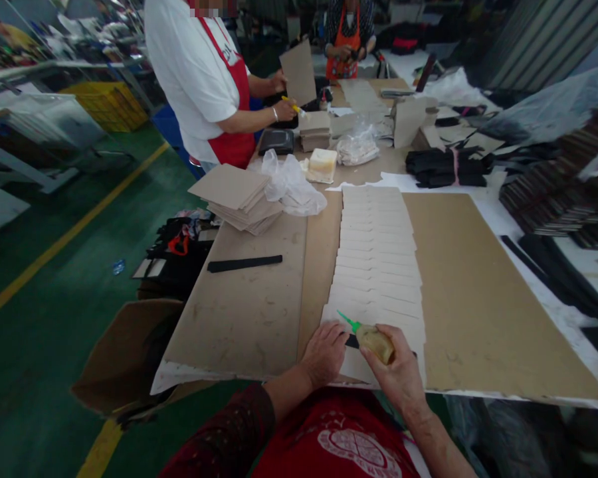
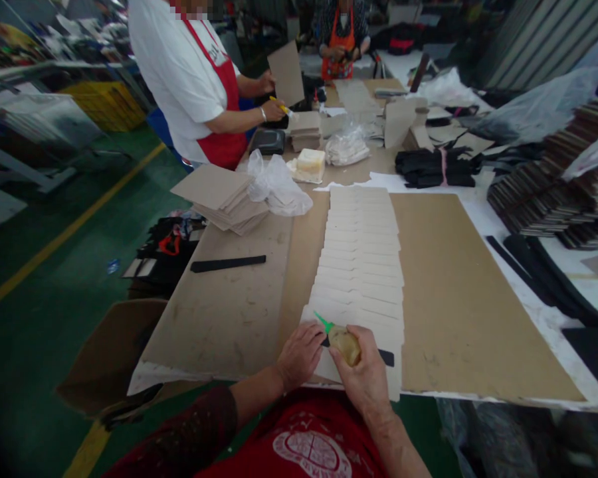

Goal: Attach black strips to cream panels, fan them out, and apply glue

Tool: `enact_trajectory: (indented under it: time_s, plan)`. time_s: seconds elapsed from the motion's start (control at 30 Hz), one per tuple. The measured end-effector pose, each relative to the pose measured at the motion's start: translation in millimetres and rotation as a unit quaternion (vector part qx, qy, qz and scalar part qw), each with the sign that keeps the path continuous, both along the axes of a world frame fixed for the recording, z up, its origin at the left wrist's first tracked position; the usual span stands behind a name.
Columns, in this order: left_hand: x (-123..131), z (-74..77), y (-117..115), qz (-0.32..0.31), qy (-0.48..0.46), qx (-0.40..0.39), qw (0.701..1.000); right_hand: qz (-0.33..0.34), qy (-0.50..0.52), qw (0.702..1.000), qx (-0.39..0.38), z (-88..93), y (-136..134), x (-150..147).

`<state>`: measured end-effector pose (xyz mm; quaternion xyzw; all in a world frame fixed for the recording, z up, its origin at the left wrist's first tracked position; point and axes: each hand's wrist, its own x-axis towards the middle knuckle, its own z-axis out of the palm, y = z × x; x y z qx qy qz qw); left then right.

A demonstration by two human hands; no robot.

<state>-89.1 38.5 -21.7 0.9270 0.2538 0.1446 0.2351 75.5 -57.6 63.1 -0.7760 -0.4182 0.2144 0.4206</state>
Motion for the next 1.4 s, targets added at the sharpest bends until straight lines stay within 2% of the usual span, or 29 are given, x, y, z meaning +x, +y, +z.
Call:
enact_trajectory:
  time_s: [0.17,0.4,0.57,0.83,1.4]
  plan:
    - [-2,-13.9,4,-0.002,0.052,0.067,0.996,0.073,-0.095,0.993,0.006,-5.8,25,-1]
    - [-4,-16.9,4,-0.012,0.065,0.073,0.995,0.126,-0.127,0.983,-0.037,-10.8,41,4]
    - [-3,-20.3,3,-0.012,0.062,0.075,0.995,0.162,-0.138,0.977,-0.030,-16.5,45,6]
    - [-3,-20.5,2,-0.009,0.048,0.067,0.997,0.180,-0.163,0.970,-0.006,-24.0,49,7]
    - [-2,-17.1,3,-0.003,0.044,0.056,0.997,0.217,-0.210,0.953,-0.024,-19.4,57,8]
